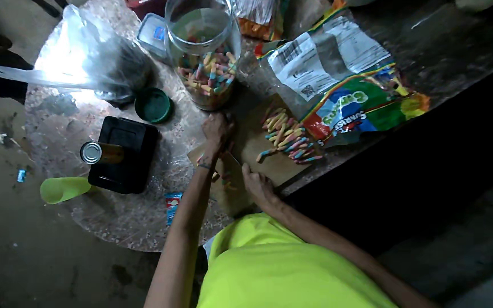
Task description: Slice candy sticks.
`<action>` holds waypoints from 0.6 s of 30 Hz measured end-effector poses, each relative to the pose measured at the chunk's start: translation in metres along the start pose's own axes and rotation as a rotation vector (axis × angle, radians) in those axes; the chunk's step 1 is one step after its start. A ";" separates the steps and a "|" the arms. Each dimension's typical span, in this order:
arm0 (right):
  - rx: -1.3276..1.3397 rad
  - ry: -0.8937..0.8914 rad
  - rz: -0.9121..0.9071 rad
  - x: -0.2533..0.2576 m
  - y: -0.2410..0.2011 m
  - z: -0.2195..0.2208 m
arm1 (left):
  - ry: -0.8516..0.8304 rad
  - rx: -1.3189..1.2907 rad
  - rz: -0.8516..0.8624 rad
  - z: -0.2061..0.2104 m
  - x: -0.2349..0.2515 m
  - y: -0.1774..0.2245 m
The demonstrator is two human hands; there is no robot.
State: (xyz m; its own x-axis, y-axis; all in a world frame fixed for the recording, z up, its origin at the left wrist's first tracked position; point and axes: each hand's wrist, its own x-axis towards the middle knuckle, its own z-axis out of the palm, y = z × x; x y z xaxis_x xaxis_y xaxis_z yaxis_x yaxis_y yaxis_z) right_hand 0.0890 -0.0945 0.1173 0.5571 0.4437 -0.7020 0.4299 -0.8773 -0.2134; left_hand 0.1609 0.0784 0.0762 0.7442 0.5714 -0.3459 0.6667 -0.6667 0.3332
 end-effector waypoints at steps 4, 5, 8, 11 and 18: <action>0.035 0.063 -0.027 -0.001 0.016 0.011 | 0.186 -0.008 0.172 0.021 -0.001 -0.012; 0.031 0.079 -0.033 -0.002 0.019 0.015 | 0.250 -0.012 0.260 0.032 -0.004 -0.023; 0.025 0.060 -0.031 -0.002 0.009 0.007 | 0.326 -0.027 0.347 0.033 -0.006 -0.035; 0.053 0.042 -0.045 -0.001 0.006 0.000 | 0.330 -0.123 0.303 0.004 -0.033 -0.042; 0.103 -0.012 -0.073 -0.005 0.021 -0.002 | 0.247 -0.274 0.293 -0.009 -0.090 -0.076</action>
State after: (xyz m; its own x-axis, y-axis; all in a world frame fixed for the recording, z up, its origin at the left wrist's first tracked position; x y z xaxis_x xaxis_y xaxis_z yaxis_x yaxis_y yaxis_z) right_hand 0.0972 -0.1145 0.1176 0.5180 0.5054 -0.6901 0.3937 -0.8571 -0.3322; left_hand 0.0436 0.0826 0.0896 0.8679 0.4967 0.0052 0.3882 -0.6848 0.6167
